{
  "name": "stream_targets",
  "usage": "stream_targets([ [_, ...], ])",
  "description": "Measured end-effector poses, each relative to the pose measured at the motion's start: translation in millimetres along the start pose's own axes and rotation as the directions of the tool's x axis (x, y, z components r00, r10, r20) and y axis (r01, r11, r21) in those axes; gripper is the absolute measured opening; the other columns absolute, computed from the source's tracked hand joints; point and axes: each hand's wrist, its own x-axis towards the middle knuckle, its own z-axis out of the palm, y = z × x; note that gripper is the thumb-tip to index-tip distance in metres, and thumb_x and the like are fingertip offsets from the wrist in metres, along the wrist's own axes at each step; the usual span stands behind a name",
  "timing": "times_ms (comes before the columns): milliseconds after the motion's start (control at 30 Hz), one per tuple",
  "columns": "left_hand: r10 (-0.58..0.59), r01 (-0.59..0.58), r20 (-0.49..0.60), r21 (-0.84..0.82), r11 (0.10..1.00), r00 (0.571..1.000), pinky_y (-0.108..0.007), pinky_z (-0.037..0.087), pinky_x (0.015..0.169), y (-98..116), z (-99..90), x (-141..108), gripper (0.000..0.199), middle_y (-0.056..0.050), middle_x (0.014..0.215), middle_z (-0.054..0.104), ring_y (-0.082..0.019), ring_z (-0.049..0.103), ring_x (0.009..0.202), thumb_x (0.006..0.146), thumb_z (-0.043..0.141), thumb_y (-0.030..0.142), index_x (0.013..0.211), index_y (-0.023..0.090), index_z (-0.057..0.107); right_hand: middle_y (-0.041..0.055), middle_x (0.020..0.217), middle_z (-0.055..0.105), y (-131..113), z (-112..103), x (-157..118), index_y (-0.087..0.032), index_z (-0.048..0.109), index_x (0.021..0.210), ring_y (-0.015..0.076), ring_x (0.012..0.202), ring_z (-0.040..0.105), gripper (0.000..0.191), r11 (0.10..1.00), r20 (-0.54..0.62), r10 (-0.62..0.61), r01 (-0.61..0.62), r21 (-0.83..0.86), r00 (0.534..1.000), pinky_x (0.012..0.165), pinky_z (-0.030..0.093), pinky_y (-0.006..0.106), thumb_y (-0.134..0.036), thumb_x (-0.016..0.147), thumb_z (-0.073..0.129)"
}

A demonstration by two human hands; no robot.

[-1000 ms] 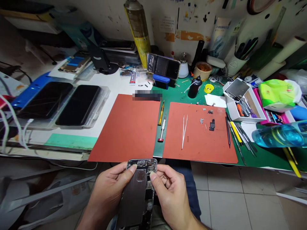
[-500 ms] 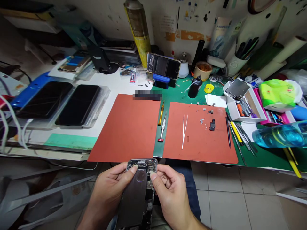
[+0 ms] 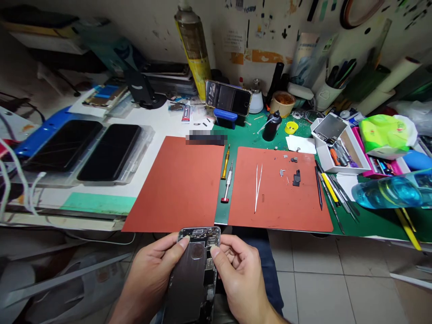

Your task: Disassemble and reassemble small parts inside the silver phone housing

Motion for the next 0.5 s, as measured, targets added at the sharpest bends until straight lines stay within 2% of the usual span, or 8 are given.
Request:
stream_targets([
  [200, 0.007, -0.007, 0.037, 0.010, 1.000, 0.999, -0.029, 0.062, 0.060, -3, -2.8, 2, 0.050, -0.010, 0.079, 0.082, -0.025, 0.075, 0.065, 0.082, 0.079, 0.063, 0.090, 0.015, 0.086, -0.0019, 0.068, 0.060, 2, -1, -2, -0.020, 0.085, 0.100, 0.0096, 0.063, 0.053, 0.033, 1.000, 0.000, 0.011, -0.011, -0.006, 1.000, 0.062, 0.051, 0.021, -0.051, 0.090, 0.086],
  [333, -0.015, 0.017, 0.063, -0.026, 1.000, 0.998, -0.031, 0.063, 0.064, 2, -1.9, 1, 0.049, -0.011, 0.081, 0.083, -0.024, 0.074, 0.064, 0.080, 0.082, 0.062, 0.093, 0.015, 0.086, -0.0015, 0.068, 0.061, 3, -1, -2, -0.020, 0.085, 0.101, 0.0100, 0.062, 0.053, 0.033, 1.000, -0.007, 0.001, -0.001, -0.026, 1.000, 0.061, 0.051, 0.021, -0.051, 0.090, 0.085],
  [500, -0.057, 0.058, 0.009, -0.094, 0.994, 0.998, -0.030, 0.064, 0.067, 10, 4.5, -5, 0.051, -0.011, 0.080, 0.083, -0.024, 0.075, 0.065, 0.079, 0.085, 0.062, 0.097, 0.014, 0.086, 0.0008, 0.072, 0.066, 7, -4, -2, -0.019, 0.085, 0.105, 0.0111, 0.064, 0.055, 0.036, 0.997, -0.002, -0.001, 0.001, -0.073, 1.000, 0.062, 0.052, 0.022, -0.053, 0.093, 0.082],
])
